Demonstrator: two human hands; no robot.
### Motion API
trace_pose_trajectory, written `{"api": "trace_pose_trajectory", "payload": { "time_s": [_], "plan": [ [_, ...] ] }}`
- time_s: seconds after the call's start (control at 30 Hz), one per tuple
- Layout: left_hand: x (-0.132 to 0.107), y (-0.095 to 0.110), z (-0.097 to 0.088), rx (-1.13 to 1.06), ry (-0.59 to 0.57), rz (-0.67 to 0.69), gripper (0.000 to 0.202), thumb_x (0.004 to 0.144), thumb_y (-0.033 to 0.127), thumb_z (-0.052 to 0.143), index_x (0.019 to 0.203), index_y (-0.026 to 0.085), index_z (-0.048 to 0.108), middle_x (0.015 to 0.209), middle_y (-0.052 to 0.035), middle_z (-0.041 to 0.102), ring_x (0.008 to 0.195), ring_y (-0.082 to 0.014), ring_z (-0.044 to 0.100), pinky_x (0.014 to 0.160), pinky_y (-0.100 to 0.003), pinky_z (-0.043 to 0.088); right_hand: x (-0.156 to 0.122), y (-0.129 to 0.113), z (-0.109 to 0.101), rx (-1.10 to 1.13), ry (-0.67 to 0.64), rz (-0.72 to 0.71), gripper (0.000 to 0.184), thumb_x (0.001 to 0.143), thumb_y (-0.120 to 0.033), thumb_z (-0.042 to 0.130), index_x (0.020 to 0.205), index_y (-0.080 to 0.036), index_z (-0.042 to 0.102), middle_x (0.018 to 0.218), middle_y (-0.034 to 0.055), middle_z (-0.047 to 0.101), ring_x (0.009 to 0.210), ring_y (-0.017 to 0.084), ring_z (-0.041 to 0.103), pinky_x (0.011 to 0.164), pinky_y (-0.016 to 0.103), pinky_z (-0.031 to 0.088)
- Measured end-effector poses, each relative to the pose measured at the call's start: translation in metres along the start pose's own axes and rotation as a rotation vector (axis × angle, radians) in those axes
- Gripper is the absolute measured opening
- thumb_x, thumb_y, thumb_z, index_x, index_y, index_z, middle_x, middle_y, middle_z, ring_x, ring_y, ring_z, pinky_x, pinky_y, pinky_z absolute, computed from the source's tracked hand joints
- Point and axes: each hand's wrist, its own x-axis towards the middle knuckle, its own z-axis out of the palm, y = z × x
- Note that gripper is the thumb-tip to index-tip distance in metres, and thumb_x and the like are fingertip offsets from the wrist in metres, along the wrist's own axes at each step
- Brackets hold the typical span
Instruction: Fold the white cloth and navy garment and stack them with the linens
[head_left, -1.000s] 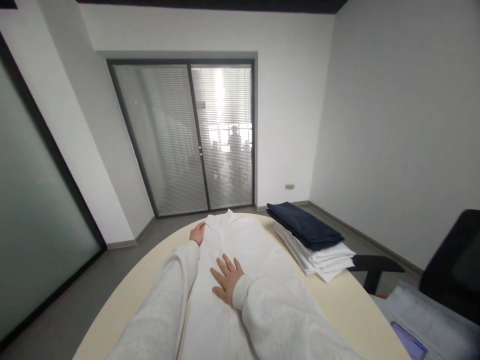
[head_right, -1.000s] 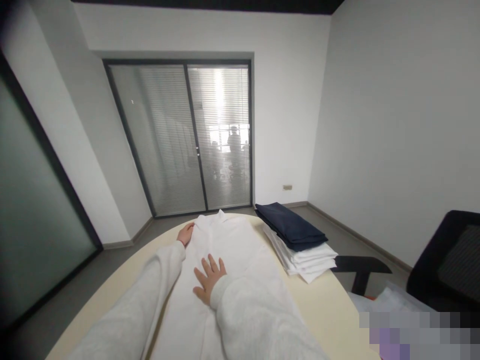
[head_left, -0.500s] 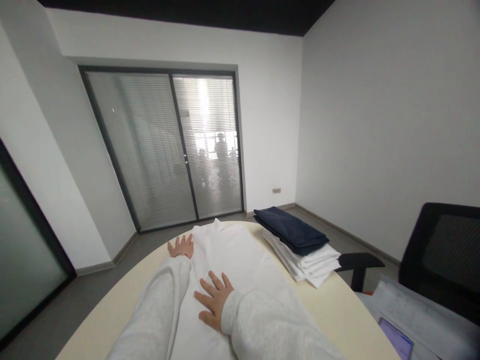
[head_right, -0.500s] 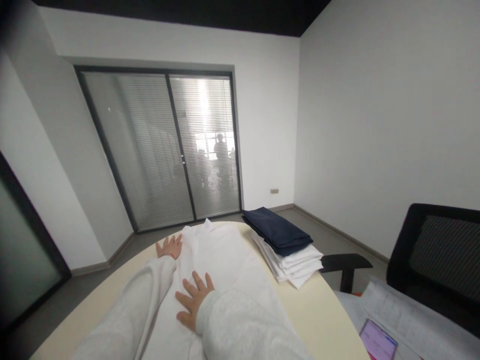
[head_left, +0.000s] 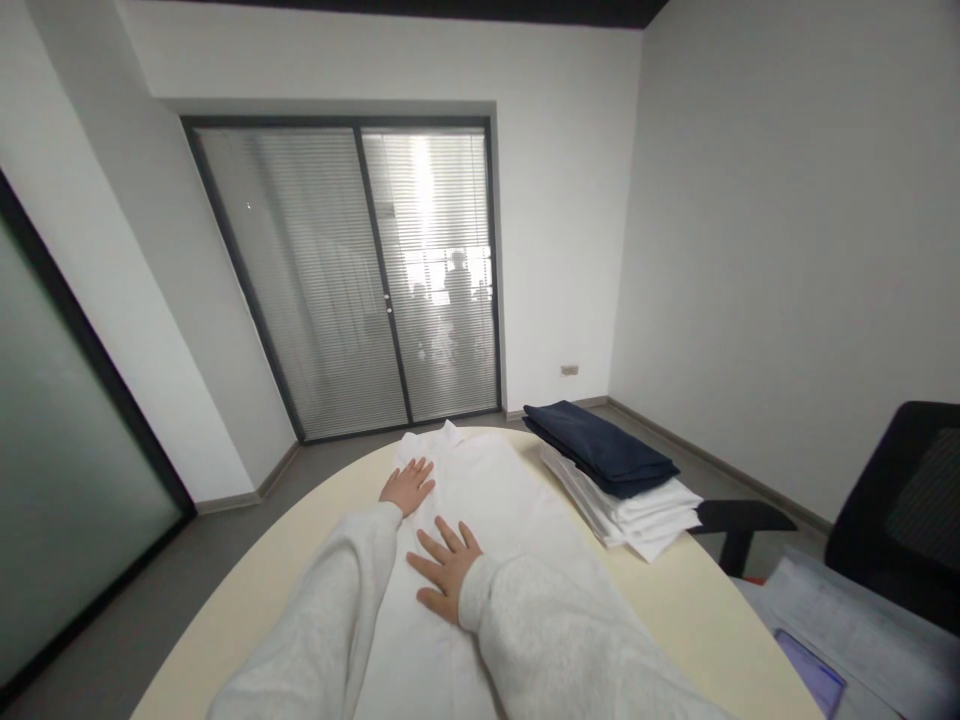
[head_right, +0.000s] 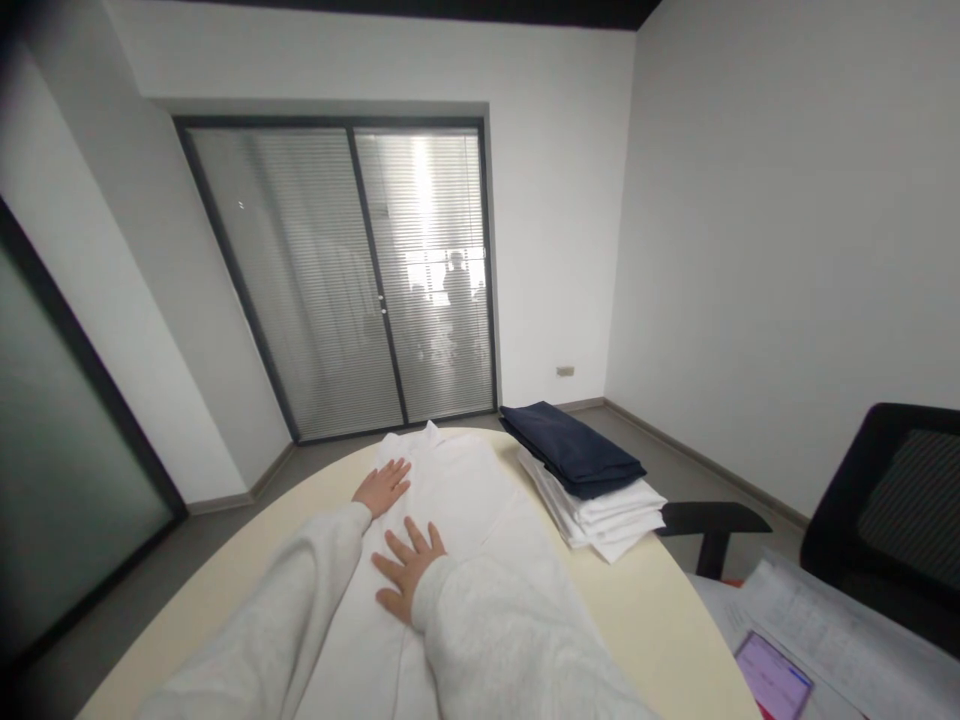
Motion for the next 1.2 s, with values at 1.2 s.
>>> {"api": "trace_pose_trajectory", "payload": {
  "time_s": [1.2],
  "plan": [
    [-0.129, 0.036, -0.01, -0.037, 0.033, 0.005, 0.05, 0.091, 0.046, 0.017, 0.138, 0.031, 0.027, 0.146, 0.002, 0.021, 0.135, -0.0196, 0.012, 0.106, -0.049, 0.013, 0.021, 0.018, -0.009, 0.139, -0.09, 0.04, 0.045, 0.077, -0.046, 0.051, 0.122, -0.037, 0.05, 0.138, -0.007, 0.038, 0.133, 0.021, 0.018, 0.106, 0.045, 0.015]
  ]
}}
